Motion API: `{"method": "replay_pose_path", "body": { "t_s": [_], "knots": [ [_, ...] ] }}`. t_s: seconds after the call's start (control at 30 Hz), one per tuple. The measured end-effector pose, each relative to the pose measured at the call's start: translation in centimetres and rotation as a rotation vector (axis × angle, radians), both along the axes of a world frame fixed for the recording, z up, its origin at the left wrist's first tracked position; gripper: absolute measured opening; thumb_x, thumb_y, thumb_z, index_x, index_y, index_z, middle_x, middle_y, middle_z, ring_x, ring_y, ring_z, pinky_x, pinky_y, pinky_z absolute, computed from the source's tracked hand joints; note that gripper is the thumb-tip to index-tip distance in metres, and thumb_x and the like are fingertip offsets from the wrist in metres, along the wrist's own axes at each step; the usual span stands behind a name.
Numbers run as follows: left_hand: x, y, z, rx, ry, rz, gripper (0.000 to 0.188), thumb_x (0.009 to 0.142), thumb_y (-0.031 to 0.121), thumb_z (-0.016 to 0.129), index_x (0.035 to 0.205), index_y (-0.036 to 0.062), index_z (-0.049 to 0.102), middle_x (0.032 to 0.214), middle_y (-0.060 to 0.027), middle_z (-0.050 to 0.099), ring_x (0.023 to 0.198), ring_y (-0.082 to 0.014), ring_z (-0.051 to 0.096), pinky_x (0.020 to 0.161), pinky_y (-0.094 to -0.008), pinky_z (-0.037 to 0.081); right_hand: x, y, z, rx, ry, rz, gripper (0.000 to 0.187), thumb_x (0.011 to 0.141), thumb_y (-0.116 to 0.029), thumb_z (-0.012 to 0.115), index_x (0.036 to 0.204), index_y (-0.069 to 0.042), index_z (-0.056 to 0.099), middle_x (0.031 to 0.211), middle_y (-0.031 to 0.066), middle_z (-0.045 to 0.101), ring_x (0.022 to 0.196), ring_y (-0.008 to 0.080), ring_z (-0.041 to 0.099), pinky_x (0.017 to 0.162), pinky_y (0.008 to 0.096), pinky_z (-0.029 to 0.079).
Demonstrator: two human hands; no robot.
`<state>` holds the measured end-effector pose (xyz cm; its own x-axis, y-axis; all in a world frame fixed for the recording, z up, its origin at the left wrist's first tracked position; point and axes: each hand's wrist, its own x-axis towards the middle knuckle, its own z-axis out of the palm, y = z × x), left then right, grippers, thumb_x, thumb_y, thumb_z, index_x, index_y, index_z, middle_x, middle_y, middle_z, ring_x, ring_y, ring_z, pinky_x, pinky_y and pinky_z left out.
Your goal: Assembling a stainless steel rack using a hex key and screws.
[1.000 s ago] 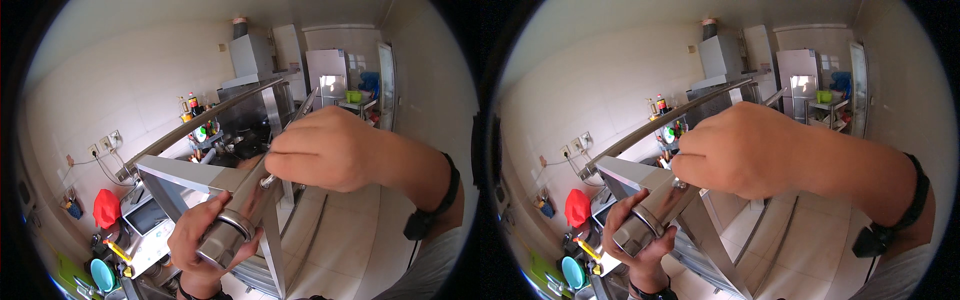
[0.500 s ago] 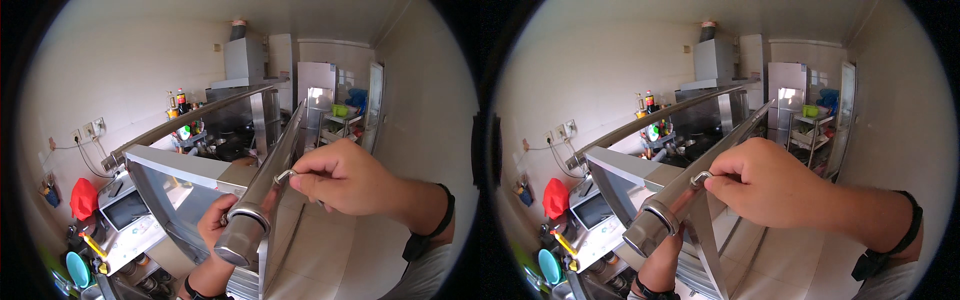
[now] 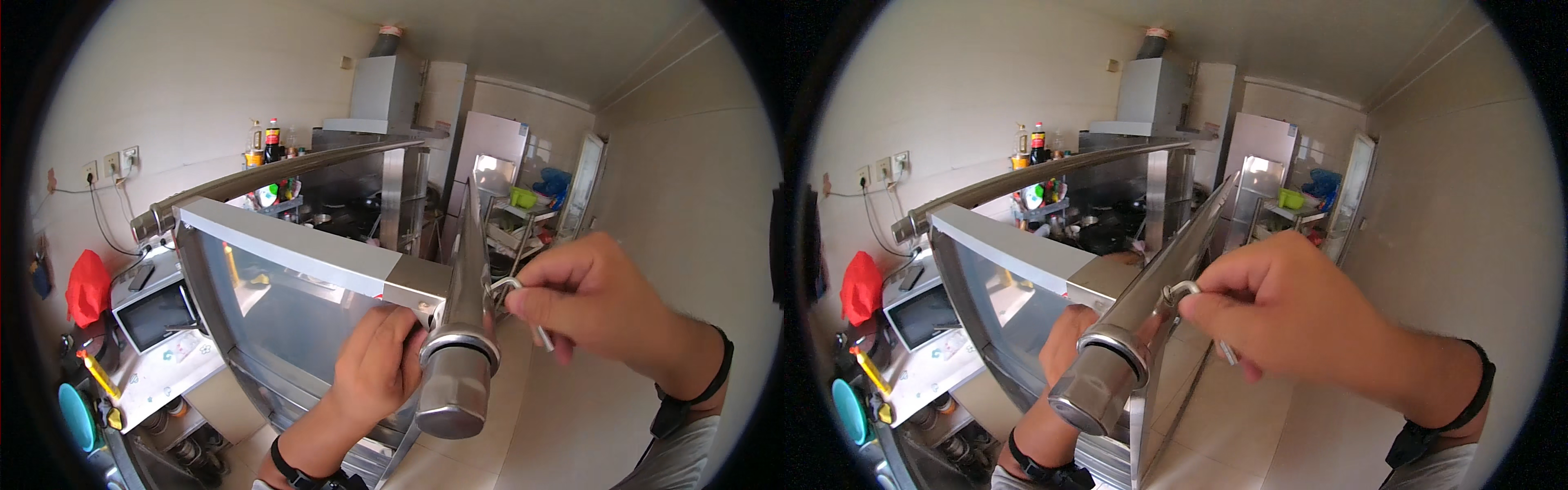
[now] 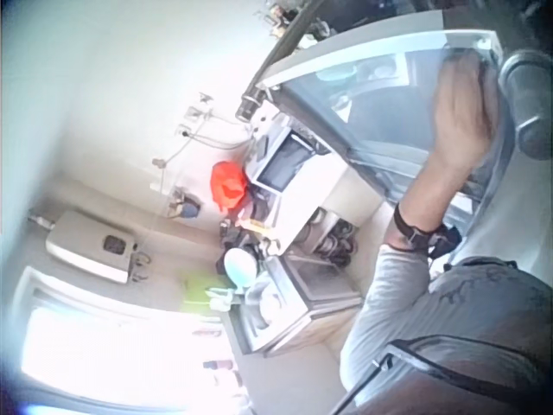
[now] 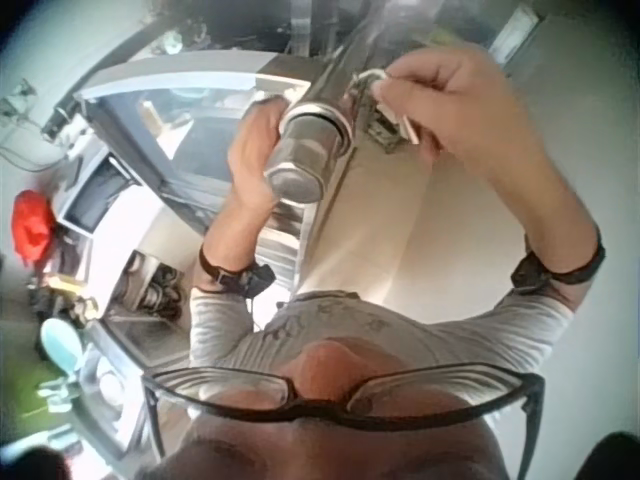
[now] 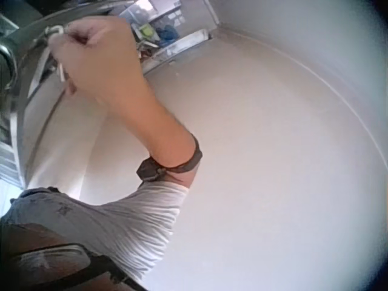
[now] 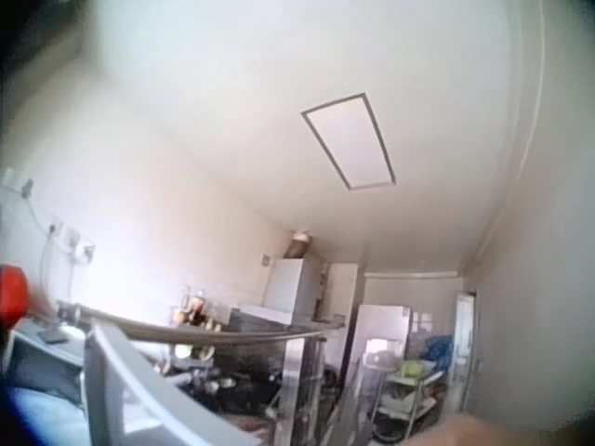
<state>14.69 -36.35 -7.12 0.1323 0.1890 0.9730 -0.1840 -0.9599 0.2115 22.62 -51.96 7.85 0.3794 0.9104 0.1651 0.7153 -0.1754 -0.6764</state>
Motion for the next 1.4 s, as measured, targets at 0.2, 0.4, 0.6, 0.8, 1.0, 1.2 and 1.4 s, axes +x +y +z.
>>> {"method": "replay_pose_path", "body": {
  "t_s": [0.2,0.4,0.6,0.8,1.0,1.2,1.4],
  "knots": [
    [0.7,1.4,-0.5,0.151,-0.06,0.045,0.024,0.068,-0.01,0.062,0.09,-0.0055,0.054,0.078,-0.0183,0.056,0.066,-0.0316,0.057,0.059,-0.0351,0.049,-0.3,0.2,0.8,-0.096,0.025,0.023,0.024,0.088,-0.019,0.055,0.072,-0.002,0.061,0.058,0.0014,0.056,0.046,0.007,0.055,0.038,0.0189,0.034],
    [1.9,1.7,-1.8,-0.016,-0.12,-0.207,0.029,0.065,-0.006,0.064,0.093,-0.009,0.054,0.08,-0.0198,0.056,0.068,-0.03,0.057,0.059,-0.0313,0.047,1.2,0.2,-0.3,-0.064,0.229,0.008,0.032,0.089,-0.019,0.05,0.063,-0.001,0.054,0.052,0.0025,0.054,0.044,0.0095,0.056,0.04,0.0232,0.037],
    [0.3,1.6,-1.2,0.071,0.012,-0.039,0.031,0.067,0.004,0.066,0.093,-0.0087,0.054,0.084,-0.0208,0.056,0.07,-0.0316,0.057,0.06,-0.0333,0.048,1.7,-0.2,-0.9,-0.039,0.149,0.082,0.031,0.092,-0.022,0.049,0.069,-0.003,0.057,0.06,-0.0005,0.054,0.047,0.0062,0.052,0.042,0.0208,0.036],
    [-0.2,1.9,-2.3,-0.004,0.218,0.122,0.035,0.078,0.025,0.051,0.105,0.0078,0.066,0.102,-0.0085,0.062,0.089,-0.0232,0.055,0.078,-0.0335,0.041,2.8,0.3,-2.4,0.204,-0.206,0.178,0.025,0.087,-0.015,0.051,0.068,0.001,0.054,0.055,0.0108,0.048,0.046,0.0209,0.045,0.044,0.0311,0.036],
    [0.3,0.0,-0.7,0.062,0.15,0.198,0.037,0.074,0.019,0.051,0.106,0.0123,0.066,0.102,-0.0103,0.062,0.087,-0.0264,0.054,0.078,-0.0357,0.041,2.4,0.1,-2.4,0.314,-0.365,0.162,0.024,0.082,-0.012,0.054,0.063,0.003,0.051,0.054,0.0197,0.046,0.047,0.035,0.045,0.046,0.0395,0.036],
    [0.2,0.2,-1.2,0.0,0.164,0.152,0.039,0.068,0.015,0.056,0.106,0.0141,0.066,0.102,-0.0109,0.06,0.089,-0.0268,0.052,0.077,-0.0369,0.042,1.8,0.0,-1.5,0.215,-0.195,0.081,0.026,0.08,-0.012,0.054,0.06,0.004,0.054,0.056,0.0212,0.049,0.05,0.0356,0.051,0.048,0.0404,0.039],
    [0.3,0.1,1.0,0.451,-0.057,0.375,0.024,0.066,0.011,0.075,0.087,0.0064,0.065,0.073,-0.0074,0.054,0.057,-0.0212,0.053,0.046,-0.0266,0.044,0.6,-0.2,-0.5,0.064,-0.099,0.129,0.028,0.089,-0.017,0.051,0.069,0.001,0.057,0.054,0.0027,0.054,0.043,0.0084,0.054,0.041,0.0227,0.039]
  ]
}}
